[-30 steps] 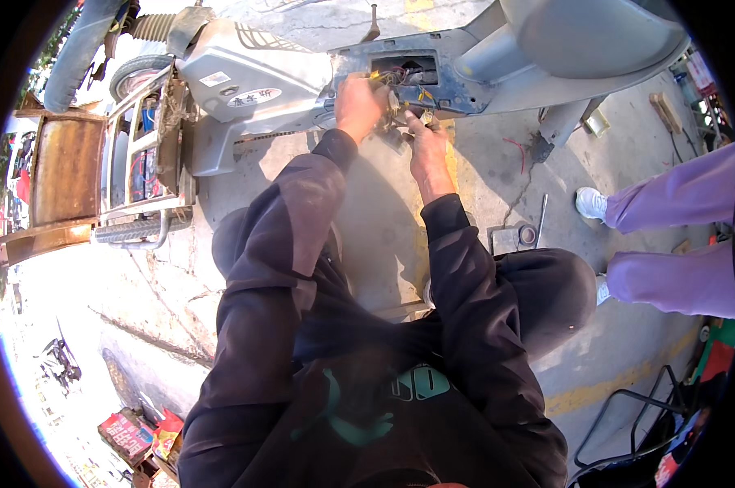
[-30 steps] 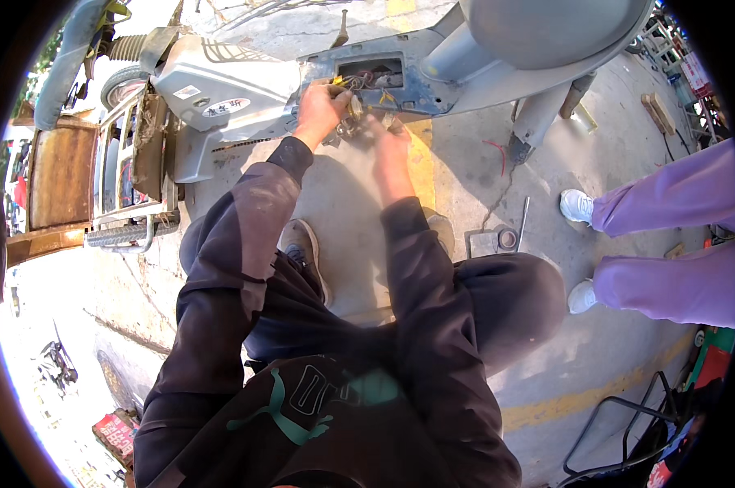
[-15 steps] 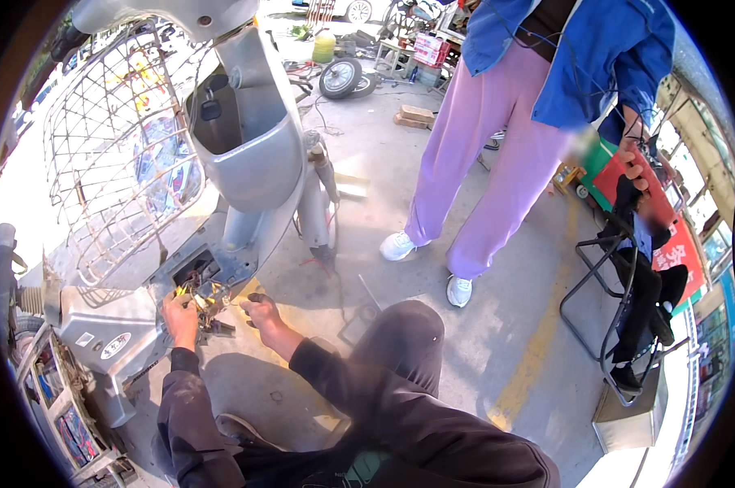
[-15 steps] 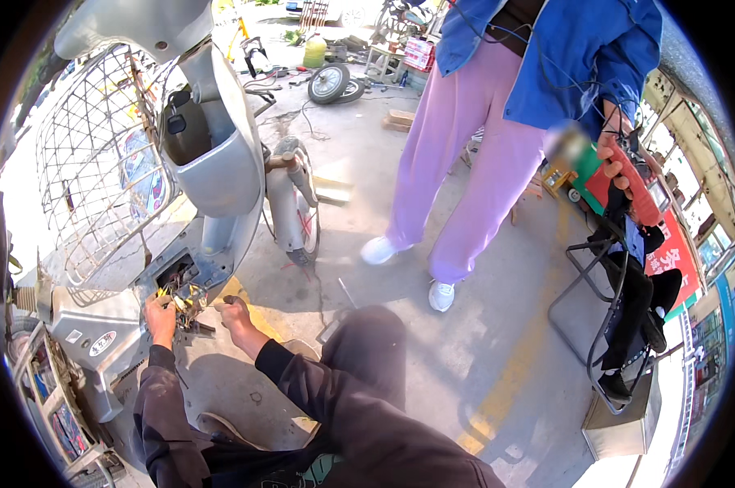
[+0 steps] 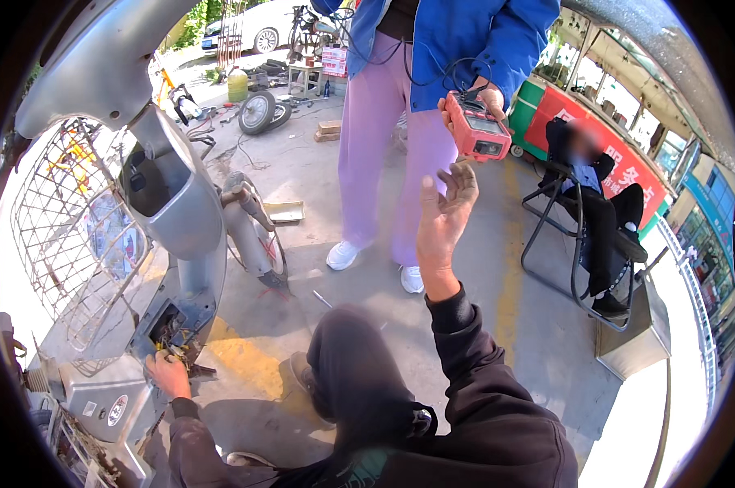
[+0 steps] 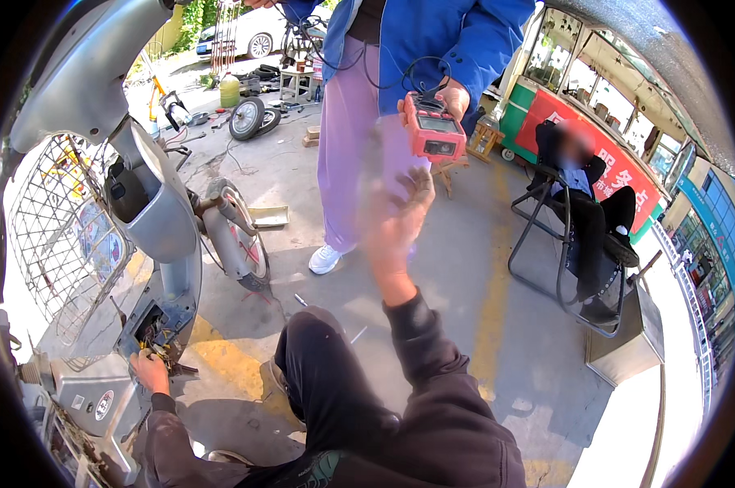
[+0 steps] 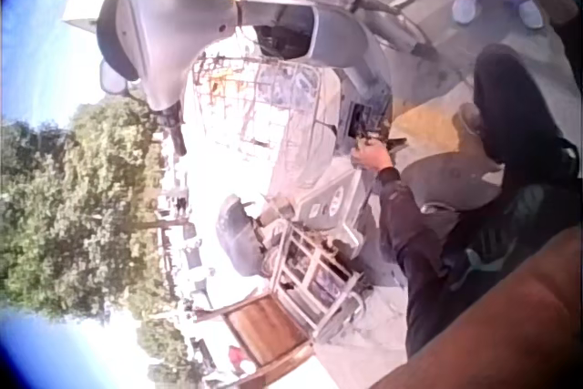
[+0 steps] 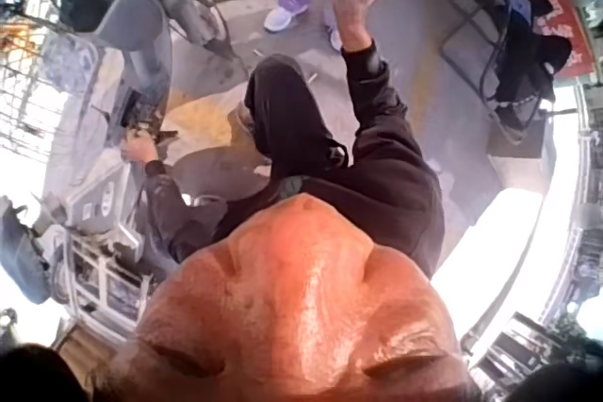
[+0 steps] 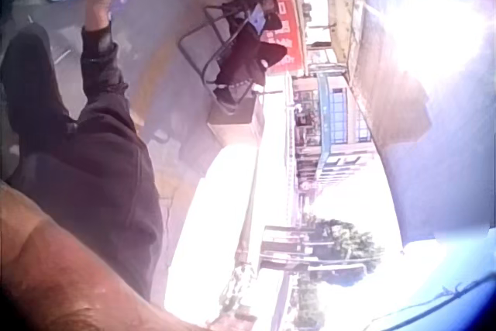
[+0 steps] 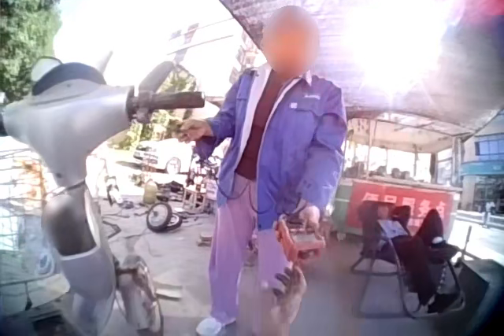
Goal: The person squats in front of a scooter and works on the exposed wiring under the seat. They use a multimeter to test connections and handle various wires and a silver cylindrical component, likely a controller or battery, within the scooter's frame.
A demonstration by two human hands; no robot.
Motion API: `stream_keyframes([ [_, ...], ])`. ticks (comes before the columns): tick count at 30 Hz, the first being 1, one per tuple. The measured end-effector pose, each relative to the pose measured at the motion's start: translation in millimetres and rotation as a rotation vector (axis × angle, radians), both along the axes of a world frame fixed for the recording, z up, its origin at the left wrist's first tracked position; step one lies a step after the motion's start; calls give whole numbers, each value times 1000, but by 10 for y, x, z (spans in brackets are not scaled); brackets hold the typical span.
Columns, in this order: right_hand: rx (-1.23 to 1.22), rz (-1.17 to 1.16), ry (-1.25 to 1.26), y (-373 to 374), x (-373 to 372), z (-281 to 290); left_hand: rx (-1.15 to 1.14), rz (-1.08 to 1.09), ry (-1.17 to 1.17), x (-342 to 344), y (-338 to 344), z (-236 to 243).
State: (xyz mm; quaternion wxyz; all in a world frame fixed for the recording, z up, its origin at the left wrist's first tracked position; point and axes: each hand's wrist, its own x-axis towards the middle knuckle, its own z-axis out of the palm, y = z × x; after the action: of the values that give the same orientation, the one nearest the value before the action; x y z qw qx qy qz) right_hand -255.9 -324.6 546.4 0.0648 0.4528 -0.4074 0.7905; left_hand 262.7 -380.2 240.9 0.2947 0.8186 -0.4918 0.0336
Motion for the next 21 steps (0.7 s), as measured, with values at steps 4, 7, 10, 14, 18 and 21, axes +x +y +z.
stream_keyframes([
  [4,-35,-745,694,433,-498,432,-252,-102,-248,-490,399,413],
  [7,68,-780,1205,525,-644,879,-291,-550,-38,-991,579,1044],
  [10,110,-661,1449,551,-643,901,-371,-895,151,-1734,711,1534],
  [14,-154,-615,1350,604,-320,853,-516,-1141,266,-2543,832,2261],
  [18,-178,-376,1242,755,499,657,-483,-1283,611,-3075,943,2525],
  [21,-19,-157,1003,742,1190,472,-472,-1229,876,-3133,980,2499],
])
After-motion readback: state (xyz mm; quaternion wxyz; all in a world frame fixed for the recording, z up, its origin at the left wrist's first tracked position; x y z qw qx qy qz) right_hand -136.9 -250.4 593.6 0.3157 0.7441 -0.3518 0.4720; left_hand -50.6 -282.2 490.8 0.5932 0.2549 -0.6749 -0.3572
